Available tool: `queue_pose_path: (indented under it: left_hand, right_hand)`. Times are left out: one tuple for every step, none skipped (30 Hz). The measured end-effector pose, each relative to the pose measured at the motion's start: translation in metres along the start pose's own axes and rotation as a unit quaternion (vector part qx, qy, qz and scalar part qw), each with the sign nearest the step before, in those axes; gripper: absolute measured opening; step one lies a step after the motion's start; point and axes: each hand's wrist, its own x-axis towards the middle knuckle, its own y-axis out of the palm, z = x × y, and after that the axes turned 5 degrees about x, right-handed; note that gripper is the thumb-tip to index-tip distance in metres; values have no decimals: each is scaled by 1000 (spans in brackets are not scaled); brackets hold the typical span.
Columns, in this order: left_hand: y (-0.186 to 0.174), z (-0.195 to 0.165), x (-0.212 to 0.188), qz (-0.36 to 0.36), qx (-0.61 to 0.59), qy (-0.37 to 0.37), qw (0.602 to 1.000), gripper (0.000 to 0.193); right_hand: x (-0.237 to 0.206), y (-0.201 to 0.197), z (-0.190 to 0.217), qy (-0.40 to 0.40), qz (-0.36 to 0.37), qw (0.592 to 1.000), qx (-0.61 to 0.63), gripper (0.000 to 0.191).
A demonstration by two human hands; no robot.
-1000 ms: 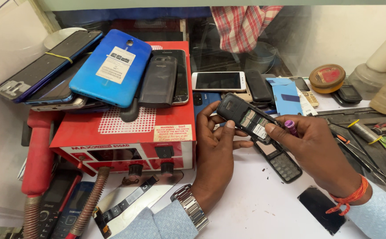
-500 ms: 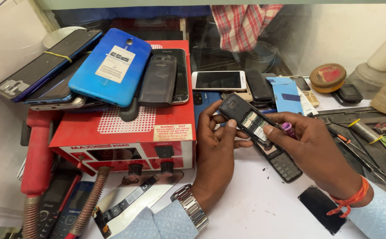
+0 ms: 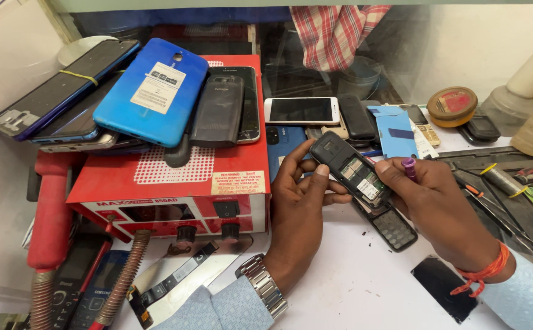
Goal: The person disassembles a black feature phone using a small screwdriver, removes the keypad, and inspects the internal components. The person then reassembles the phone by placing the keypad back and securing it with screws.
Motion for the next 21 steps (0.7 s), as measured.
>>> queue_pose_path:
  left_hand:
    - [0, 0, 0, 1, -2, 0, 1000, 48]
    - [0, -1, 0, 2, -2, 1, 1000, 48]
    - [0, -1, -1, 2, -3, 2, 1000, 48]
    - [-1, -1, -1, 2, 4, 0, 1000, 48]
    - [-1, -2, -1, 3, 12, -2, 1000, 48]
    - [-1, -2, -1, 3, 19, -4, 1000, 48]
    - [-1, -2, -1, 3, 17, -4, 1000, 47]
    - [-1, -2, -1, 3, 15, -4, 1000, 47]
    - [-1, -1, 0, 3, 13, -4, 1000, 47]
    - [-1, -1, 0, 5, 11, -1, 1000, 47]
    - [-1, -1, 0, 7, 9, 2, 1000, 47]
    - [-1, -1, 0, 8, 7, 5, 1000, 47]
    - [-1, -1, 0, 8, 8, 4, 1000, 47]
    - [-1, 0, 0, 7, 9, 4, 1000, 47]
    - [-1, 0, 0, 6, 10, 3, 1000, 47]
    - [-2, 0, 0, 5, 12, 4, 1000, 47]
    - [-2, 0, 0, 4, 14, 5, 1000, 47]
    - [-1, 1, 0, 3, 15, 5, 1000, 47]
    - [-1, 0, 0, 3, 17, 6, 1000, 47]
    - [-1, 0, 0, 2, 19, 7, 1000, 47]
    - [-1, -1, 0, 2, 20, 8, 1000, 48]
  right_hand:
    - [0, -1, 0, 0, -5, 1000, -12, 35]
    - [0, -1, 0, 0, -9, 1000, -23, 36]
    - [0, -1, 0, 0, -13, 999, -35, 38]
    - [-1, -1, 0, 7, -17, 999, -33, 36]
    - [-1, -1, 1, 14, -21, 999, -31, 34]
    - [-2, 0, 1, 22, -25, 999, -29, 33]
    - [-2, 0, 2, 21, -25, 999, -27, 33]
    - [-2, 1, 2, 20, -25, 999, -25, 33]
    - [-2, 1, 2, 20, -24, 999, -23, 33]
    - [-2, 1, 3, 20, -24, 999, -21, 33]
    - [-2, 1, 3, 20, -23, 999, -19, 33]
    - [-2, 1, 2, 20, -23, 999, -16, 33]
    - [-2, 1, 2, 19, -19, 1000, -11, 33]
    - [-1, 0, 1, 18, -16, 1000, -5, 33]
    - [-1, 0, 0, 17, -12, 1000, 1, 32]
    - [-1, 0, -1, 17, -10, 1000, 3, 33]
    - [0, -1, -2, 16, -8, 1000, 6, 33]
    - [0, -1, -3, 16, -5, 1000, 8, 34]
    - [0, -2, -4, 14, 3, 1000, 16, 34]
    - [0, -2, -4, 11, 12, 1000, 24, 34]
    - [0, -2, -5, 9, 21, 999, 32, 35]
